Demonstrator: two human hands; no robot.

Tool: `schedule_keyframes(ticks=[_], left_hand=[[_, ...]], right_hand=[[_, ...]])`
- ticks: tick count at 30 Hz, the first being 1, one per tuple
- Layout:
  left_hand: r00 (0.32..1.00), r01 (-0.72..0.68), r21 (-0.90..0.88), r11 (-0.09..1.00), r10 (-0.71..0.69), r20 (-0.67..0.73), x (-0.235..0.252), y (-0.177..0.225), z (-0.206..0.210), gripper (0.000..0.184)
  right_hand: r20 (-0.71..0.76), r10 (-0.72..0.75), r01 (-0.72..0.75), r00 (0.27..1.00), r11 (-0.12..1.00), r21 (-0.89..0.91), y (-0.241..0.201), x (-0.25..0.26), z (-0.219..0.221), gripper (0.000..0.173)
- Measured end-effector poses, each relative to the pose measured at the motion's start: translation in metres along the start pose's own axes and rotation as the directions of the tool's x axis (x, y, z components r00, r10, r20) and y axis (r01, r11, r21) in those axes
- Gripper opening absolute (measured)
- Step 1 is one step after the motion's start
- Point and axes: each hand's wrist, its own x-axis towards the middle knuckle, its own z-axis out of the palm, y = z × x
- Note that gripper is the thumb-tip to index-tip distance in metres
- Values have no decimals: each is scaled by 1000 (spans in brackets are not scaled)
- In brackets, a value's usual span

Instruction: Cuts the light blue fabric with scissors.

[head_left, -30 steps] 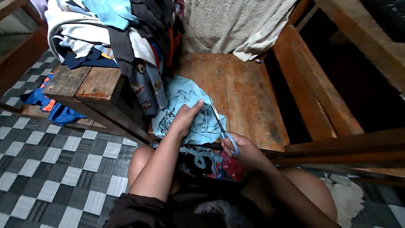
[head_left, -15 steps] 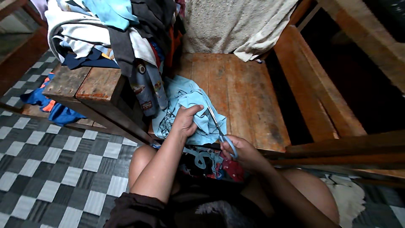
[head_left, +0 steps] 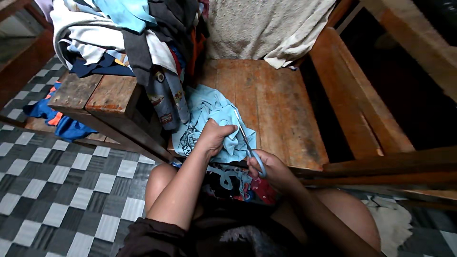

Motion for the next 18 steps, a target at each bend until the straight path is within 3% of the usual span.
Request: schedule_keyframes(ticks=[9, 14, 18], left_hand=[[999, -23, 3, 1000, 24, -41, 1, 3, -3, 36], [995, -65, -44, 997, 61, -83, 3, 2, -6, 34], [997, -40, 33, 999, 42, -72, 2, 3, -5, 32]], right_hand=[[-39, 31, -34, 999, 997, -63, -4, -1, 1, 15], [-18, 40, -40, 999, 999, 5, -4, -1, -1, 14], [-7, 29, -29, 1000, 999, 13, -1, 0, -2, 13]])
